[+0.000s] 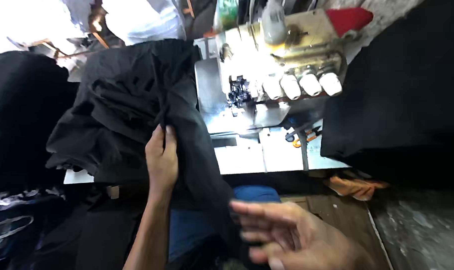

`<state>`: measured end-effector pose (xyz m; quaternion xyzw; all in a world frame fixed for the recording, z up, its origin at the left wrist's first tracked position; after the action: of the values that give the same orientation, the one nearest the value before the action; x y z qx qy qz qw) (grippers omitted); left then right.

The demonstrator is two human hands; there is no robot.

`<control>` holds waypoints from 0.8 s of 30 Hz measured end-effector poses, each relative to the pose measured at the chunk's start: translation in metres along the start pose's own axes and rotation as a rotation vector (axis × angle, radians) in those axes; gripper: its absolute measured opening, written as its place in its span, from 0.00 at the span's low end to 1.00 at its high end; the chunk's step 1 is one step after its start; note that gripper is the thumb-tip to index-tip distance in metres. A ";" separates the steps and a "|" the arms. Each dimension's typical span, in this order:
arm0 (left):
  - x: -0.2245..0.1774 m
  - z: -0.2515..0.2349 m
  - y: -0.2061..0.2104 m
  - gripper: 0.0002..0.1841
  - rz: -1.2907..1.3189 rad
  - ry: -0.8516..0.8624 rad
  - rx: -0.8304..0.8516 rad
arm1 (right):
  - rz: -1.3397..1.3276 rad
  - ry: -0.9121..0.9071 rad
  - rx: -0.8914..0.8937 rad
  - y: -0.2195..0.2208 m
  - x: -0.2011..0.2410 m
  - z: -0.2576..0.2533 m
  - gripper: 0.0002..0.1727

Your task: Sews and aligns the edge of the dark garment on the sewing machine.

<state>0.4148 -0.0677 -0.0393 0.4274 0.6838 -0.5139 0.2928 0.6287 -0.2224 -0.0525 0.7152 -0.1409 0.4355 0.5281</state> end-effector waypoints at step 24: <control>-0.007 0.146 -0.129 0.15 -0.343 -0.109 0.035 | -0.235 0.244 -0.597 0.028 -0.102 -0.061 0.15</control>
<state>0.2983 -0.2221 -0.0193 0.2811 0.7208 -0.5904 0.2300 0.5217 -0.2068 -0.1098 0.4831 -0.1147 0.3937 0.7736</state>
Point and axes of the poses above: each hand's wrist, its own z-axis away from the middle knuckle, its own y-axis out of the palm, x = y × z, the point moved 5 cm from there along -z, towards the middle knuckle, and after that the axes turned 7 degrees about -z, right-handed, at the moved point
